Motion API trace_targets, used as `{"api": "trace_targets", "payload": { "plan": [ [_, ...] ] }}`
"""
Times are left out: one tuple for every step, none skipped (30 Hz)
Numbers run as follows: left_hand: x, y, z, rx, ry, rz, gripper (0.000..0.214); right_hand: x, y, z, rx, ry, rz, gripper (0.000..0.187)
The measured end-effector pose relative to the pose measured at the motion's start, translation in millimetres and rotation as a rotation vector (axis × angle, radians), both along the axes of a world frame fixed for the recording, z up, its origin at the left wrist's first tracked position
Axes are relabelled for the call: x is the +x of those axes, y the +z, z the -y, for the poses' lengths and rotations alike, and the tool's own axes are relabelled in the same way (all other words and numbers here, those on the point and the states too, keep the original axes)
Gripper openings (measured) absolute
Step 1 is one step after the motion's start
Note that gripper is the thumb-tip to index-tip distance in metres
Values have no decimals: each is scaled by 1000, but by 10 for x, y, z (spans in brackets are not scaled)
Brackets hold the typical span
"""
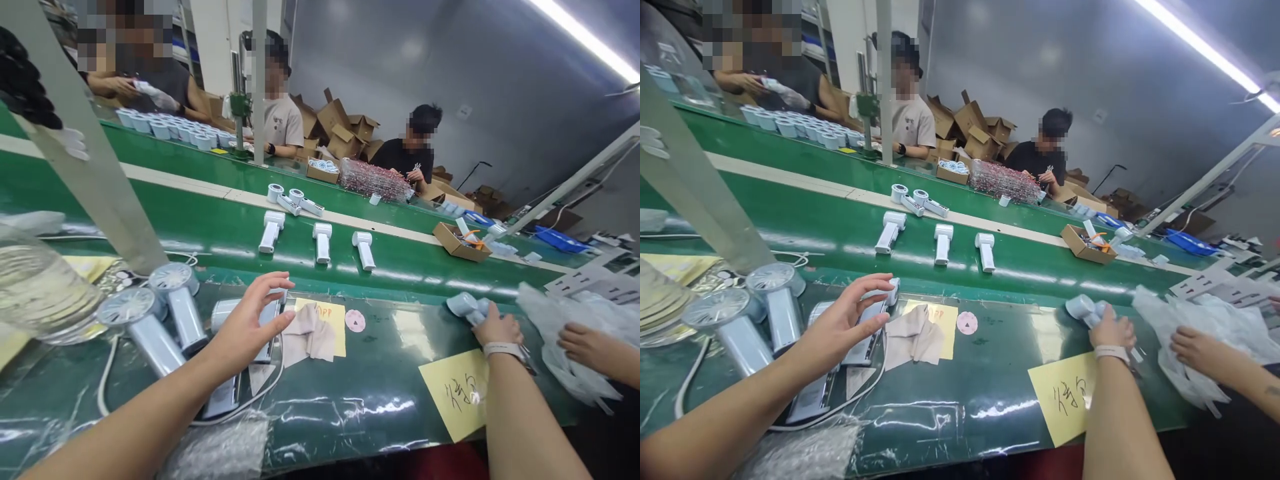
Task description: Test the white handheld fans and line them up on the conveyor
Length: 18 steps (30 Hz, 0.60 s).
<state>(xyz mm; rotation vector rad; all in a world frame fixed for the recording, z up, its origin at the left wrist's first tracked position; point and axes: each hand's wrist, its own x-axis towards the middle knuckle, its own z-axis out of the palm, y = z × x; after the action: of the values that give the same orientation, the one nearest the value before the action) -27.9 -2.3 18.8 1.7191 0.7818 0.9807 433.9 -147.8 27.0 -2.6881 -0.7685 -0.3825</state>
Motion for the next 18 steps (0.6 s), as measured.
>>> {"api": "trace_targets", "payload": {
  "plan": [
    [2, -3, 1, 19, 6, -13, 37, -69, -56, -98, 13, -4, -3, 60],
    [2, -6, 1, 32, 13, -24, 36, -158, -118, -248, 30, 25, -16, 56],
    [2, -9, 0, 40, 19, -31, 35, -263, -183, -446, 42, 93, -41, 51],
    [2, -13, -1, 43, 24, -32, 34, -382, -247, -680, 44, 189, -75, 43],
    [2, -17, -2, 45, 27, -30, 33, -515, -307, -939, 44, 289, -116, 35],
    [3, -22, -4, 47, 31, -25, 32, -662, -362, -1207, 48, 379, -159, 29],
    [5, -27, -6, 50, 34, -20, 30, -823, -409, -1471, 54, 442, -199, 28],
    [7, -32, -8, 50, 37, -14, 29, -996, -447, -1718, 63, 480, -233, 31],
    [9, -34, -9, 46, 40, -8, 27, -1179, -478, -1938, 74, 495, -260, 32],
    [10, -34, -9, 41, 44, 0, 26, -1367, -501, -2123, 86, 491, -283, 34],
    [11, -32, -7, 33, 48, 10, 24, -1555, -518, -2271, 98, 479, -301, 36],
    [10, -27, -3, 25, 52, 20, 23, -1736, -529, -2378, 108, 465, -315, 39],
    [9, -21, 5, 19, 54, 30, 22, -1901, -534, -2447, 116, 457, -325, 43],
    [7, -15, 14, 15, 56, 39, 22, -2046, -531, -2479, 122, 459, -332, 47],
    [6, -12, 25, 12, 56, 47, 22, -2164, -517, -2481, 128, 472, -337, 50],
    [6, -14, 36, 7, 55, 54, 22, -2254, -491, -2457, 132, 494, -342, 50],
    [9, -21, 46, -3, 57, 59, 23, -2318, -449, -2413, 137, 525, -349, 48],
    [15, -35, 53, -25, 58, 68, 24, -2361, -393, -2352, 141, 565, -360, 45]
  ]
}}
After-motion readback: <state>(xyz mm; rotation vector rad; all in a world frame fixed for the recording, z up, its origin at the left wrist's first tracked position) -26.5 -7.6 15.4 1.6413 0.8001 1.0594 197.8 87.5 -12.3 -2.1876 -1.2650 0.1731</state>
